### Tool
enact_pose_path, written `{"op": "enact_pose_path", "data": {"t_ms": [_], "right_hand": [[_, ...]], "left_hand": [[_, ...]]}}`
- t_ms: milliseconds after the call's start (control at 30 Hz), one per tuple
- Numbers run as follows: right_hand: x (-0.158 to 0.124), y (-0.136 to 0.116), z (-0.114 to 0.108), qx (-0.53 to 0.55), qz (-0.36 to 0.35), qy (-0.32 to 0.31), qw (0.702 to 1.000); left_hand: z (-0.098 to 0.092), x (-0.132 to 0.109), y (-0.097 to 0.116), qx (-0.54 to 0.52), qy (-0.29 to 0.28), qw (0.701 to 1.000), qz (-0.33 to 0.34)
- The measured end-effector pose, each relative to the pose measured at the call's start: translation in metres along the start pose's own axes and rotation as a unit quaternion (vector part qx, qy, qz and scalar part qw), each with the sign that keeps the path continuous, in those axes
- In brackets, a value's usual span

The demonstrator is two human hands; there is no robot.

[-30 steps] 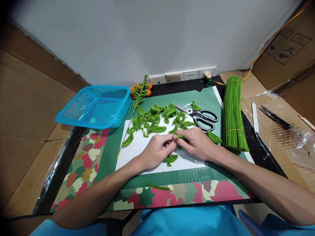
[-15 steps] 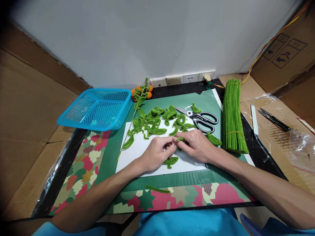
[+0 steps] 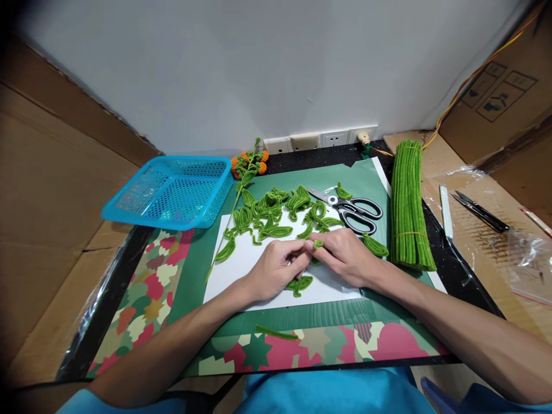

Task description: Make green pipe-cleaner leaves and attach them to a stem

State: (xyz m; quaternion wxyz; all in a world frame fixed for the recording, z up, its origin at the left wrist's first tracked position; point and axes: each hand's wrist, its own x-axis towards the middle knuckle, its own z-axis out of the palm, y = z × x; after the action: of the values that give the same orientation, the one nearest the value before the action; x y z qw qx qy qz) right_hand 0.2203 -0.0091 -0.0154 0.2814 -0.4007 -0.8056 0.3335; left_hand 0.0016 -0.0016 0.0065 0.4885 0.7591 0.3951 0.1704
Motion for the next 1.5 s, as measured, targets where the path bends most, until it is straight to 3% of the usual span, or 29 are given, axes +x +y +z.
{"op": "enact_pose_path", "data": {"t_ms": [1500], "right_hand": [[0.0012, -0.0004, -0.0003, -0.034, -0.005, -0.012, 0.999]], "left_hand": [[0.0020, -0.0004, -0.0020, 0.013, 0.010, 1.000, 0.025]]}}
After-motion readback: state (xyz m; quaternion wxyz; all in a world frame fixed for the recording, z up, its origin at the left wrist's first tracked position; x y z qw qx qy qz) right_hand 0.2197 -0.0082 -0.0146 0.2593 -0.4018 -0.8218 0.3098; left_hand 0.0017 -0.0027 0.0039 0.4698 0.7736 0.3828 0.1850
